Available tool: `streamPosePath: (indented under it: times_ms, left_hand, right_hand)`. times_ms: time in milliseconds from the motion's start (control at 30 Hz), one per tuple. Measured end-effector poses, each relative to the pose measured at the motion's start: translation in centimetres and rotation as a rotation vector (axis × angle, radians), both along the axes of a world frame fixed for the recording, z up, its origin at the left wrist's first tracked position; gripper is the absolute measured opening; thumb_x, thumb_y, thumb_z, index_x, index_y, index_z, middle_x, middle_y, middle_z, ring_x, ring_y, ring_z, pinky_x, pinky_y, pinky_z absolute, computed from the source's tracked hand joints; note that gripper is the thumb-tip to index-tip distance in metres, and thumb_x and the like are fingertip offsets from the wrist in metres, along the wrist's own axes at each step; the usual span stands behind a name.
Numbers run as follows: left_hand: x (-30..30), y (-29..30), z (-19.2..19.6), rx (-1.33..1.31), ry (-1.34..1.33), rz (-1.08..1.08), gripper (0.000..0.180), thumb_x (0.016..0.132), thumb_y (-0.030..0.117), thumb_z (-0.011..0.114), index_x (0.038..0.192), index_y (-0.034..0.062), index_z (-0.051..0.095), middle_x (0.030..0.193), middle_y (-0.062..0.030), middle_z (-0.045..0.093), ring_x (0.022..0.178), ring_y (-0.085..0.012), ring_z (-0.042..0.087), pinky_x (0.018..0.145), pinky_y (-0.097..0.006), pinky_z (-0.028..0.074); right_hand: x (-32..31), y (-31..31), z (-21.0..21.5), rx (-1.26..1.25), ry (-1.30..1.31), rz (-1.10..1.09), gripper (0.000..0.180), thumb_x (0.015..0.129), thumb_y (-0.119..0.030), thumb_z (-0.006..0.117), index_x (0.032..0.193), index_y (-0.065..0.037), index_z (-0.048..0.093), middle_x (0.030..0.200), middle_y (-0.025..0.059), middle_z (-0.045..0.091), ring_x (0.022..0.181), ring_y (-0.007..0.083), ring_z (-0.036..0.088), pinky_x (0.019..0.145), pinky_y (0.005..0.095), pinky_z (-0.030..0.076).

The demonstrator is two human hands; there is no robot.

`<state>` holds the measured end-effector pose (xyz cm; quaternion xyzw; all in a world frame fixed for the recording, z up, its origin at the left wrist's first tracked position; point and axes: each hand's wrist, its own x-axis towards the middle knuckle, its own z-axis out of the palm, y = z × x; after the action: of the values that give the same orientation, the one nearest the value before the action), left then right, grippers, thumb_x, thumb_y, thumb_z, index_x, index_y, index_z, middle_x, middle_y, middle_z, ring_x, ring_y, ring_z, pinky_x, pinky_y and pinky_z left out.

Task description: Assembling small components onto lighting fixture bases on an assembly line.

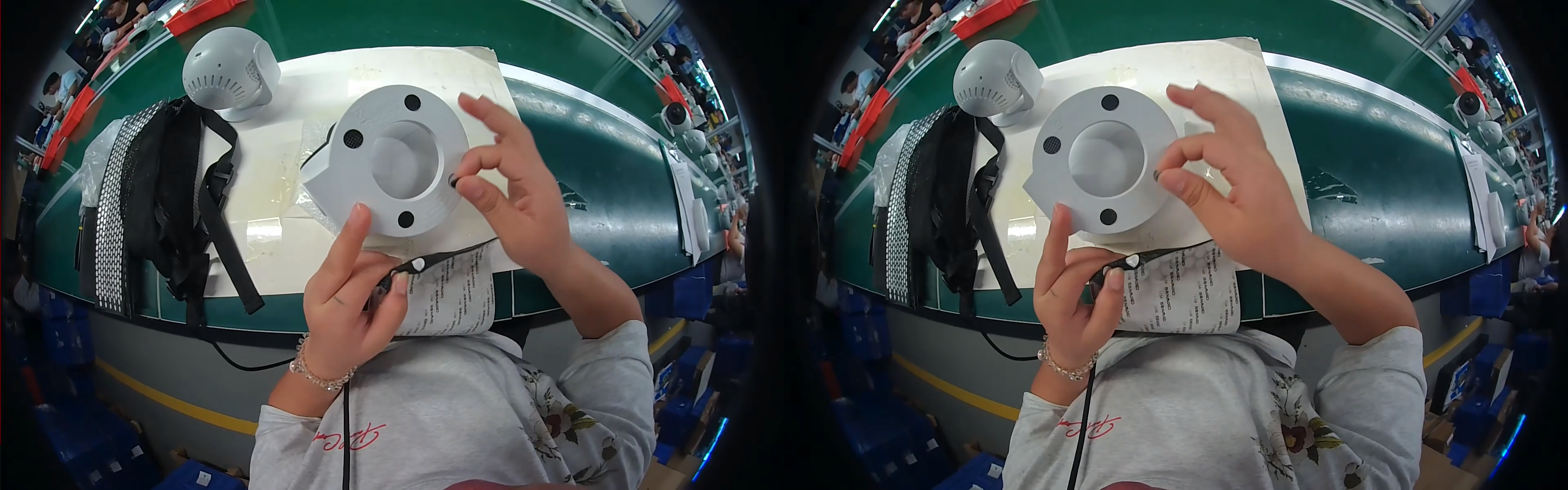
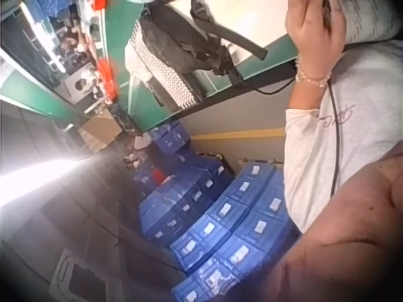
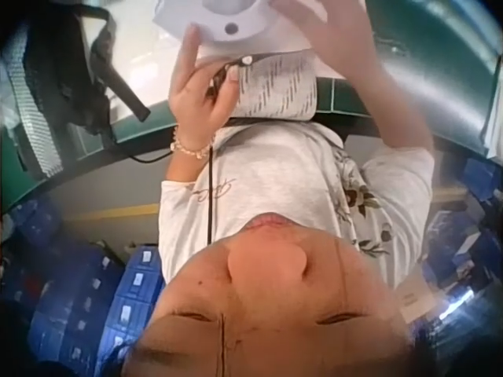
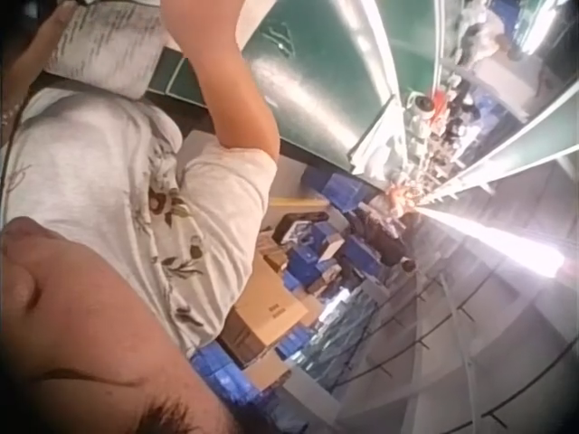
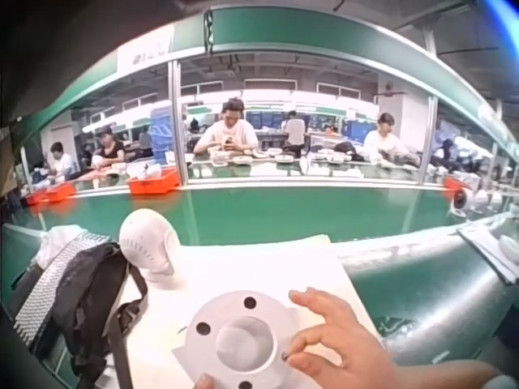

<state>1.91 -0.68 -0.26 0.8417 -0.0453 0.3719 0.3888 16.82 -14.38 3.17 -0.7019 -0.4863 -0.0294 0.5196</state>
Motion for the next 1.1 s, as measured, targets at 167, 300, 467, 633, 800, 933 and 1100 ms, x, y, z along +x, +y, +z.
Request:
streamPosePath:
  times_ms: [167, 300, 467, 633, 800, 933, 1100]
  left_hand:
    - [0.4, 0.0, -0.7, -0.019, -0.066, 0.013, 0.017, 0.064, -0.005, 0.059, 0.080, -0.0084, 0.058, 0.125, -0.0215, 0.041, 0.069, -0.0173, 0.060, 0.058, -0.024, 0.047]
    - [0.5, 0.0, -0.6, -0.026, -0.054, 0.015, 0.017, 0.064, -0.005, 0.059, 0.081, -0.0086, 0.058, 0.125, -0.0211, 0.041, 0.069, -0.0178, 0.060, 0.059, -0.024, 0.047]
    - [0.5, 0.2, -0.6, -0.029, -0.013, -0.010, 0.015, 0.066, -0.004, 0.059, 0.080, -0.0078, 0.058, 0.125, -0.0219, 0.040, 0.069, -0.0175, 0.060, 0.057, -0.023, 0.046]
    - [-1.1, 1.2, -0.5, -0.088, -0.015, 0.055, 0.010, 0.069, 0.000, 0.057, 0.077, -0.0058, 0.056, 0.127, -0.0243, 0.037, 0.072, -0.0187, 0.060, 0.063, -0.025, 0.046]
    - [-3.2, 4.0, -0.9, -0.295, -0.027, 0.242, 0.009, 0.075, 0.006, 0.052, 0.079, -0.0016, 0.052, 0.128, -0.0231, 0.035, 0.078, -0.0164, 0.058, 0.073, -0.025, 0.041]
    - [-3.1, 4.4, -0.5, -0.296, 0.051, 0.280, 0.007, 0.074, 0.005, 0.052, 0.077, -0.0011, 0.051, 0.125, -0.0226, 0.039, 0.078, -0.0165, 0.057, 0.072, -0.025, 0.040]
    - [-3.2, 4.9, -0.4, -0.392, 0.107, 0.264, 0.008, 0.073, 0.004, 0.053, 0.077, -0.0020, 0.052, 0.119, -0.0226, 0.044, 0.081, -0.0174, 0.056, 0.072, -0.027, 0.040]
  right_hand:
    - [0.1, -0.3, -0.5, -0.021, -0.149, -0.059, 0.011, 0.076, -0.015, 0.060, 0.084, -0.008, 0.061, 0.120, 0.0135, 0.047, 0.117, 0.0311, 0.034, 0.095, 0.0394, 0.026]
    - [0.7, -1.8, -0.7, -0.199, -0.822, -0.144, 0.016, 0.081, -0.021, 0.054, 0.087, -0.007, 0.060, 0.121, 0.0167, 0.045, 0.117, 0.0330, 0.034, 0.093, 0.0382, 0.027]
    - [1.0, 0.7, -0.8, 0.190, 0.711, 0.010, 0.041, 0.077, -0.027, 0.062, 0.105, 0.000, 0.048, 0.096, 0.0050, 0.053, 0.096, 0.0135, 0.045, 0.083, 0.0269, 0.035]
    - [3.2, 1.5, 2.6, -0.044, 0.977, 0.278, 0.029, 0.077, -0.016, 0.060, 0.100, 0.000, 0.050, 0.086, 0.0023, 0.056, 0.078, 0.0086, 0.053, 0.072, 0.0218, 0.042]
    - [12.6, 2.7, 3.1, 0.106, 0.591, -0.038, 0.024, 0.083, -0.015, 0.050, 0.102, 0.000, 0.051, 0.084, 0.0022, 0.056, 0.076, 0.0115, 0.054, 0.068, 0.0239, 0.043]
    - [23.5, 4.5, -3.5, -0.370, -0.755, -0.657, 0.021, 0.081, -0.016, 0.048, 0.096, -0.003, 0.056, 0.087, 0.0101, 0.056, 0.084, 0.0265, 0.054, 0.070, 0.0333, 0.044]
    - [29.4, 5.0, -6.0, -0.940, -0.466, -0.839, 0.019, 0.079, -0.014, 0.045, 0.092, -0.006, 0.058, 0.097, 0.0093, 0.058, 0.094, 0.0265, 0.054, 0.077, 0.0373, 0.045]
